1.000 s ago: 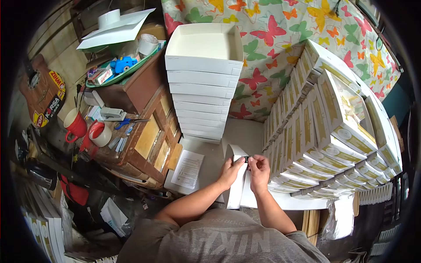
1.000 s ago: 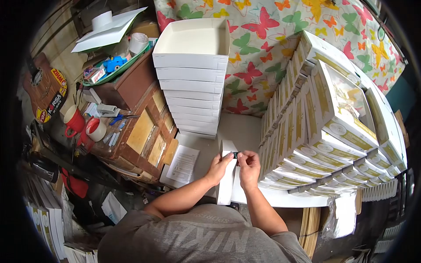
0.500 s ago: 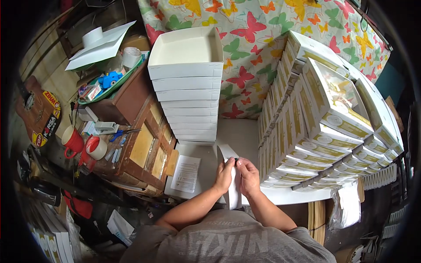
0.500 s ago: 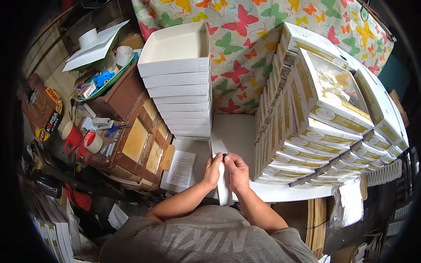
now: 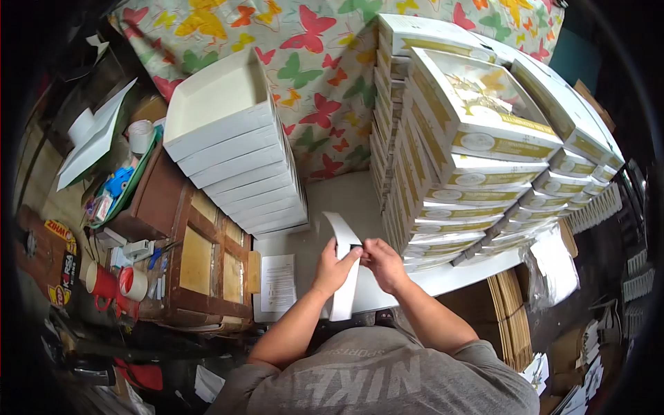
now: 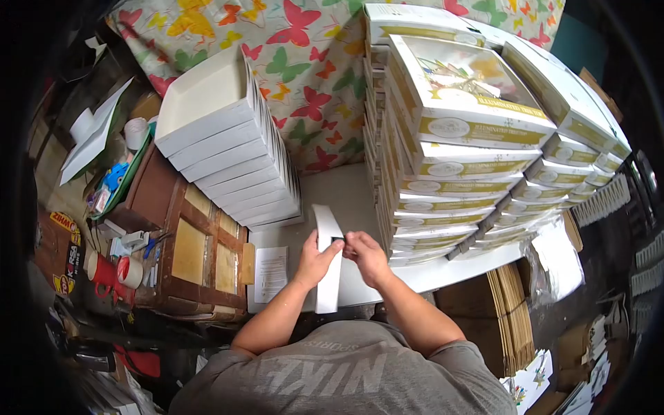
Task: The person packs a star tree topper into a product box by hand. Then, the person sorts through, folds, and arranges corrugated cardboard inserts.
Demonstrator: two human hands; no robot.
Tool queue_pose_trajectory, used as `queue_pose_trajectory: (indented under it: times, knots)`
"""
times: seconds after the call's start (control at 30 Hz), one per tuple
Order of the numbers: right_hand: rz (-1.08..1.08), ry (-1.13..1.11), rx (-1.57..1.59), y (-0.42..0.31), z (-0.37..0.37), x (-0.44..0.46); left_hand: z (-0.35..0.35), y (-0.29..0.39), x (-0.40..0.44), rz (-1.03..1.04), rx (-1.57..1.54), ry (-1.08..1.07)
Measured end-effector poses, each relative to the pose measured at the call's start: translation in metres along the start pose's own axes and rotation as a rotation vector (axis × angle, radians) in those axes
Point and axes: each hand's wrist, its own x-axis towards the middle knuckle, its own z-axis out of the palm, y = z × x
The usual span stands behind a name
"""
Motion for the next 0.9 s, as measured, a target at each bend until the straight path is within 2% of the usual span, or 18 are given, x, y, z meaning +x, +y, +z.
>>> queue_pose_trajectory:
  times: [0.07, 0.13, 0.2, 0.3, 0.4, 0.47, 0.53, 0.57, 0.63, 0.67, 0.73, 0.8, 0.87, 0.9]
  knots:
    - [0.108, -0.041, 0.107, -0.001, -0.046, -0.026, 0.011, -0.010, -0.002, 0.024, 0.392, -0.196]
    - [0.330, 0.211, -0.171, 0.011, -0.086, -0.056, 0.018, -0.028, -0.015, 0.024, 0.763, -0.366]
    - [0.477, 0.323, -0.300, 0.029, -0.125, -0.083, 0.027, -0.083, -0.032, -0.001, 0.830, -0.354]
    - [0.626, 0.296, -0.347, 0.034, -0.156, -0.112, 0.050, -0.182, -0.047, 0.001, 1.074, -0.380]
    - [0.662, 0.150, -0.466, 0.034, -0.189, -0.110, 0.064, -0.212, -0.053, -0.030, 1.136, -0.226]
    - [0.692, 0.002, -0.538, 0.036, -0.204, -0.100, 0.065, -0.222, -0.051, 0.086, 1.186, -0.174]
    - [0.789, -0.077, -0.605, 0.034, -0.206, -0.088, 0.058, -0.184, -0.064, 0.092, 1.158, -0.105]
    - [0.826, -0.101, -0.637, 0.034, -0.205, -0.078, 0.056, -0.169, -0.076, 0.021, 1.151, -0.043]
    - [0.882, -0.141, -0.689, 0.037, -0.198, -0.062, 0.048, -0.142, -0.104, -0.021, 0.989, 0.224]
    - [0.917, -0.189, -0.708, 0.041, -0.198, -0.056, 0.042, -0.136, -0.122, -0.127, 1.003, 0.348]
    - [0.897, -0.234, -0.947, 0.056, -0.203, -0.038, 0.021, -0.130, -0.164, -0.251, 1.017, 0.494]
    - [0.838, -0.267, -1.178, 0.070, -0.203, -0.026, -0.012, -0.124, -0.223, -0.248, 1.031, 0.855]
    - [0.821, -0.272, -1.244, 0.071, -0.194, -0.028, -0.044, -0.130, -0.284, -0.372, 1.043, 1.092]
    - [0.792, -0.251, -1.302, 0.069, -0.189, -0.030, -0.060, -0.113, -0.317, -0.504, 0.961, 1.110]
